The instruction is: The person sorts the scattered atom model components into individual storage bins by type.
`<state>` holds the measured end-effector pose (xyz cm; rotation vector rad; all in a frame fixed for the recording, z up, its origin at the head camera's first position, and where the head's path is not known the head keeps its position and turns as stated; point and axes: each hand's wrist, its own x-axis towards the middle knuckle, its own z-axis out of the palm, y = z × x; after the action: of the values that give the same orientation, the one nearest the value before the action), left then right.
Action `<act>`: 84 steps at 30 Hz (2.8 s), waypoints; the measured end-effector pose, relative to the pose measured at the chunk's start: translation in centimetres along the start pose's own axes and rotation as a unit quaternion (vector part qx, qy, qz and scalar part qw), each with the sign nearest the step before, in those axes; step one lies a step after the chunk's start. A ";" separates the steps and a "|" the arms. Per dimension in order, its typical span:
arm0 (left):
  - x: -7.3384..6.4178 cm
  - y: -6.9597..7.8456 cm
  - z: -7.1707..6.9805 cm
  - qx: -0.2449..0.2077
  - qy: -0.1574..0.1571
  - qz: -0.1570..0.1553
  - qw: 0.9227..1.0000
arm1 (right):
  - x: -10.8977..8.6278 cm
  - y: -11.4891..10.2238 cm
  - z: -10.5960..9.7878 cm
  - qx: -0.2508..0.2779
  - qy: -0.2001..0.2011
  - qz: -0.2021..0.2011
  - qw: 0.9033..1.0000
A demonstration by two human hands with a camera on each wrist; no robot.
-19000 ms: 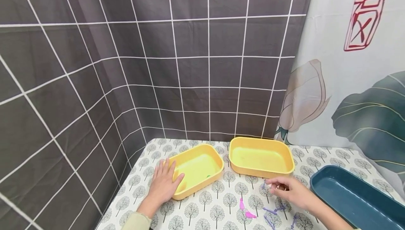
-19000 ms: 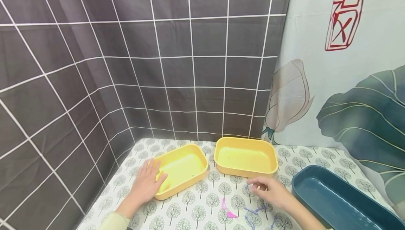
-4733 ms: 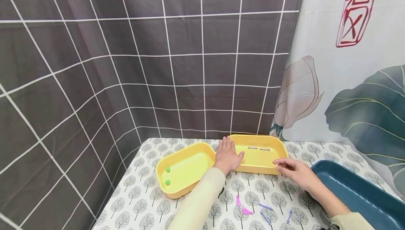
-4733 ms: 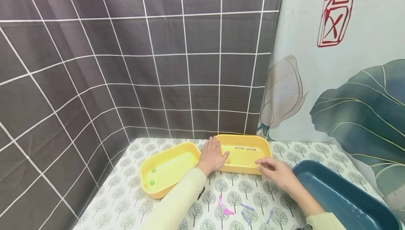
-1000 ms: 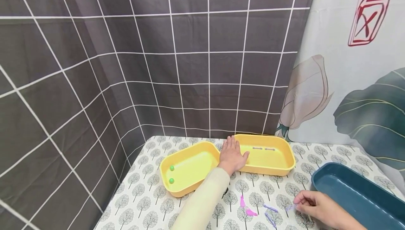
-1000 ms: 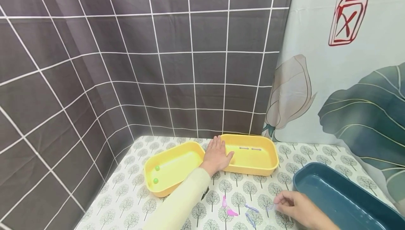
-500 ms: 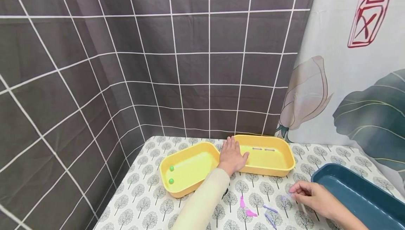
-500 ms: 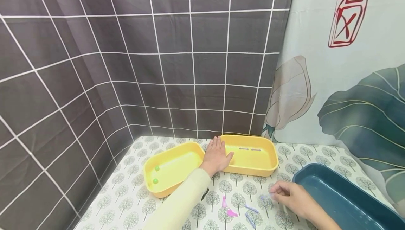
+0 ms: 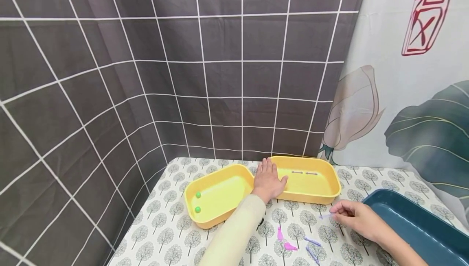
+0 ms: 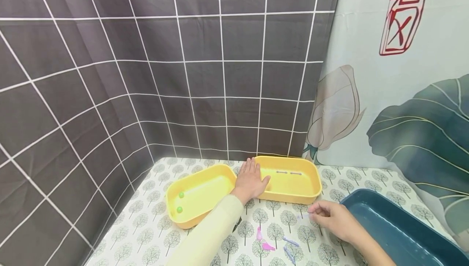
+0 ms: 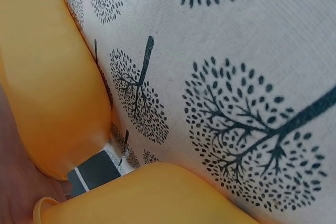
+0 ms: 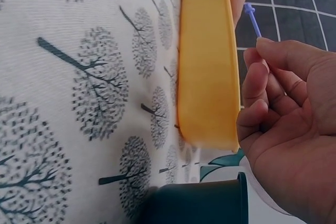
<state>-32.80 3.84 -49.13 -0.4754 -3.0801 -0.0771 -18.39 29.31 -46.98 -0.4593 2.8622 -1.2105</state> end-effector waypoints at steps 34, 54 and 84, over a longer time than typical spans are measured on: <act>0.1 0.0 0.2 0.001 0.007 0.001 1.000 | 5.5 -0.3 -0.7 0.045 0.036 0.082 0.995; 0.0 0.1 0.2 0.002 0.005 0.000 1.000 | 9.1 0.6 -1.7 0.071 0.066 0.159 0.983; 0.1 0.0 0.1 -0.001 0.001 0.002 1.000 | 12.2 1.1 -1.5 0.100 0.084 0.182 0.975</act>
<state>-32.89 3.92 -49.18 -0.4802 -3.0768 -0.0820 -30.51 27.90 -45.35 0.1743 2.7382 -1.4955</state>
